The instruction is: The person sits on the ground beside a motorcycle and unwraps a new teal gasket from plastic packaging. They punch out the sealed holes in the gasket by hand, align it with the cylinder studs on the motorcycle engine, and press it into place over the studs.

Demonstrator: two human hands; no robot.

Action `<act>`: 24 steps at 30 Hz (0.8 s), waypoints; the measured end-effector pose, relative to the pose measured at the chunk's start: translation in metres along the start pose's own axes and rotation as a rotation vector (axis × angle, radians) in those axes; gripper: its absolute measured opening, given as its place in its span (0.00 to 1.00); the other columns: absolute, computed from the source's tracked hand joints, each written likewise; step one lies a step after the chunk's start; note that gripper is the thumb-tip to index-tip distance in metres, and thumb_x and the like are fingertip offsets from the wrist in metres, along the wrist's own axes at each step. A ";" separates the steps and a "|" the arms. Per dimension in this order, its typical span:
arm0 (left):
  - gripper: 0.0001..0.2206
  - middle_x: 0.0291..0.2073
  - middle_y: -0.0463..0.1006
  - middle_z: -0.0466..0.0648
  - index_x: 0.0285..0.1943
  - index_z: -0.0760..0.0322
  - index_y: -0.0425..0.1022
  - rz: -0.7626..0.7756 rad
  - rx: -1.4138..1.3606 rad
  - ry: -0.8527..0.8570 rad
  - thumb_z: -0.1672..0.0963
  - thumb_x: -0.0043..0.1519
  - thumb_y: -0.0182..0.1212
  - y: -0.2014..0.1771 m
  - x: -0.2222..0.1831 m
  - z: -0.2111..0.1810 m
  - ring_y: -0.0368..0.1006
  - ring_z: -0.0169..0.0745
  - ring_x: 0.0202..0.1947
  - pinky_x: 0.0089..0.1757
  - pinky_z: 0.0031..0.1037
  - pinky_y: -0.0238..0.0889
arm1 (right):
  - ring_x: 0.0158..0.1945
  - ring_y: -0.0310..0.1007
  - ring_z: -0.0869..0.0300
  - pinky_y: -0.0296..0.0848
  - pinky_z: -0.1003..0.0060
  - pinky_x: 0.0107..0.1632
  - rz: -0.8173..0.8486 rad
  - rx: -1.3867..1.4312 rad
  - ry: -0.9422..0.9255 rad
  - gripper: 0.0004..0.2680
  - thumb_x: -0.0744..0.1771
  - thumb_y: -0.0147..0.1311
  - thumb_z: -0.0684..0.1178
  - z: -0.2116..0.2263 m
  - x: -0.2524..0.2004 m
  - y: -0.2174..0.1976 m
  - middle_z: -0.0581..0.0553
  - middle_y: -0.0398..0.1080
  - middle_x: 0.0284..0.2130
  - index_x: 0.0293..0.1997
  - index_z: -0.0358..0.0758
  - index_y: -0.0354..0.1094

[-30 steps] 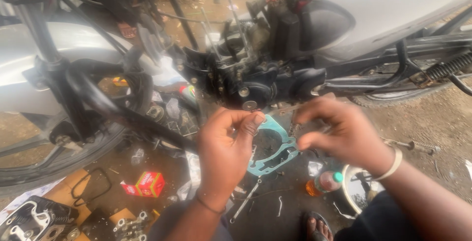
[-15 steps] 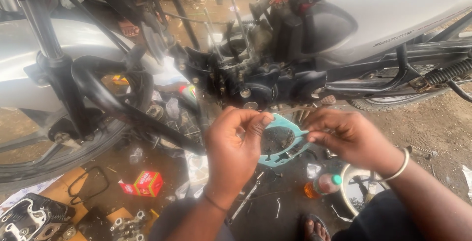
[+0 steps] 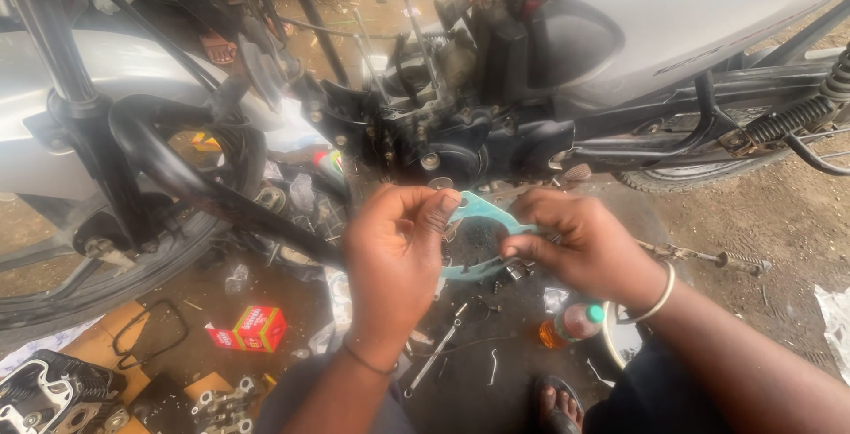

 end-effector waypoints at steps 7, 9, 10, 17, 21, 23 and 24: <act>0.13 0.29 0.79 0.43 0.39 0.67 0.81 -0.009 0.014 -0.003 0.52 0.63 0.66 -0.005 -0.001 0.002 0.73 0.28 0.26 0.31 0.20 0.66 | 0.36 0.80 0.64 0.79 0.69 0.39 0.040 0.065 0.125 0.07 0.62 0.61 0.51 -0.009 -0.001 -0.010 0.51 0.80 0.35 0.36 0.40 0.79; 0.13 0.29 0.79 0.43 0.39 0.67 0.81 0.000 0.004 0.046 0.51 0.64 0.66 -0.006 0.000 0.001 0.74 0.28 0.28 0.34 0.20 0.68 | 0.37 0.80 0.63 0.79 0.69 0.40 0.033 0.077 0.066 0.07 0.63 0.61 0.51 -0.008 -0.002 -0.014 0.50 0.80 0.35 0.37 0.39 0.78; 0.13 0.31 0.79 0.43 0.39 0.66 0.81 0.034 -0.014 0.076 0.51 0.65 0.66 -0.005 0.001 0.001 0.74 0.28 0.30 0.35 0.20 0.68 | 0.38 0.79 0.63 0.78 0.69 0.40 0.022 0.060 0.031 0.07 0.63 0.61 0.50 -0.008 -0.003 -0.016 0.50 0.80 0.36 0.37 0.39 0.78; 0.13 0.31 0.79 0.43 0.39 0.68 0.79 0.072 -0.057 0.114 0.51 0.65 0.65 -0.003 -0.004 -0.002 0.73 0.28 0.30 0.35 0.20 0.68 | 0.38 0.80 0.63 0.79 0.66 0.41 -0.082 -0.064 0.217 0.08 0.62 0.62 0.51 -0.017 -0.005 -0.022 0.48 0.80 0.37 0.37 0.38 0.76; 0.12 0.32 0.78 0.44 0.40 0.69 0.79 0.001 -0.019 0.104 0.53 0.65 0.65 -0.007 -0.003 0.002 0.73 0.28 0.31 0.36 0.20 0.69 | 0.42 0.80 0.62 0.79 0.66 0.46 -0.100 -0.066 0.153 0.08 0.65 0.58 0.51 -0.018 -0.006 -0.038 0.47 0.80 0.39 0.39 0.39 0.76; 0.12 0.31 0.77 0.44 0.39 0.70 0.78 -0.039 -0.072 0.064 0.53 0.65 0.65 -0.007 -0.003 0.007 0.73 0.28 0.31 0.36 0.19 0.69 | 0.49 0.79 0.59 0.78 0.63 0.55 -0.157 0.153 0.093 0.09 0.68 0.54 0.52 -0.023 -0.009 -0.046 0.45 0.79 0.44 0.43 0.39 0.76; 0.12 0.31 0.77 0.44 0.39 0.70 0.78 -0.038 -0.073 0.065 0.53 0.65 0.65 -0.007 -0.003 0.005 0.73 0.28 0.31 0.36 0.19 0.69 | 0.49 0.79 0.59 0.78 0.63 0.55 -0.159 0.152 0.093 0.09 0.68 0.54 0.52 -0.024 -0.010 -0.047 0.45 0.79 0.44 0.43 0.39 0.76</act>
Point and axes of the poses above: each hand's wrist, its own x-axis towards the middle knuckle, its own y-axis out of the palm, z = x × y, the point moved 3 cm from there along x, towards the middle knuckle
